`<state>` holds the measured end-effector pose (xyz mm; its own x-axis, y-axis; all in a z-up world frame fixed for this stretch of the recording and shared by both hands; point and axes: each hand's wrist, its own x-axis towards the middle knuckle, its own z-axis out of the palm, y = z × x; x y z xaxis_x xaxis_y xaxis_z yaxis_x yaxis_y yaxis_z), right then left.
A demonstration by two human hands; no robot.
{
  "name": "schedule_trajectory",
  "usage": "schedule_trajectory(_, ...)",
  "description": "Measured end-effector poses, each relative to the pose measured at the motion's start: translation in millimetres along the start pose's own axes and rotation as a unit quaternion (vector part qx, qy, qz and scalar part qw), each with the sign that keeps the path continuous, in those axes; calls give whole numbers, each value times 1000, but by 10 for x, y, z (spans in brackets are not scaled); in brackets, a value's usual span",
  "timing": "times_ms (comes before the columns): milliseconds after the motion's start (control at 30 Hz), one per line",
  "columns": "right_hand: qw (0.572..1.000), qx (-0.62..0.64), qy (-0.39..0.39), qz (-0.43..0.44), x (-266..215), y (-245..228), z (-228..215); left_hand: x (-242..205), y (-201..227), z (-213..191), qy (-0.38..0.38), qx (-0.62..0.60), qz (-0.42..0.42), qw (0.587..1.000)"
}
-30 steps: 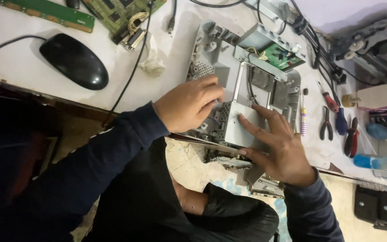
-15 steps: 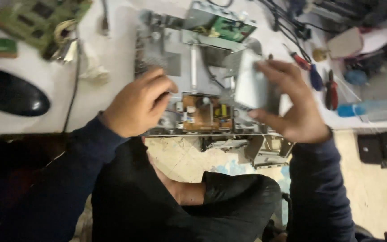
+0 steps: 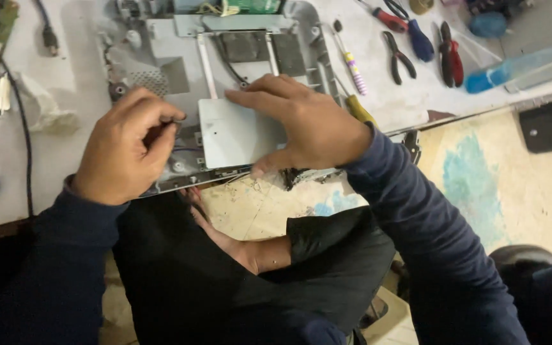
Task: The person uses a screwdriver to manipulate components inside an open electronic device chassis. They remove a metal cover, adjust internal parts, and then reattach the cover, working on a cluttered workbench.
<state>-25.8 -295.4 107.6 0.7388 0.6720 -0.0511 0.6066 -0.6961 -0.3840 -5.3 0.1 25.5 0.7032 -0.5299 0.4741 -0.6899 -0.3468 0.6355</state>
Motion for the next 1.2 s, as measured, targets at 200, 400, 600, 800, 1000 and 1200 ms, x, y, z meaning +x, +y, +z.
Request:
schedule_trajectory(200,993,11,107,-52,-216,60,-226,10,64,-12,-19,20,-18,999)
schedule_trajectory(400,938,0,342,53,-982,26,-435,34,162,-56,-42,72,-35,996)
schedule_trajectory(600,863,55,457,207,-1549,438,236,242,445,-23,-69,3,-92,993)
schedule_trajectory(800,877,-11,419,234,-1598,742,583,455,610,169,-177,105,-26,978)
schedule_trajectory(1000,889,-86,366,261,-1498,900,715,453,590,206,-158,78,-63,982)
schedule_trajectory(1200,884,-9,383,266,-1507,920,694,439,559,193,-173,78,-57,980)
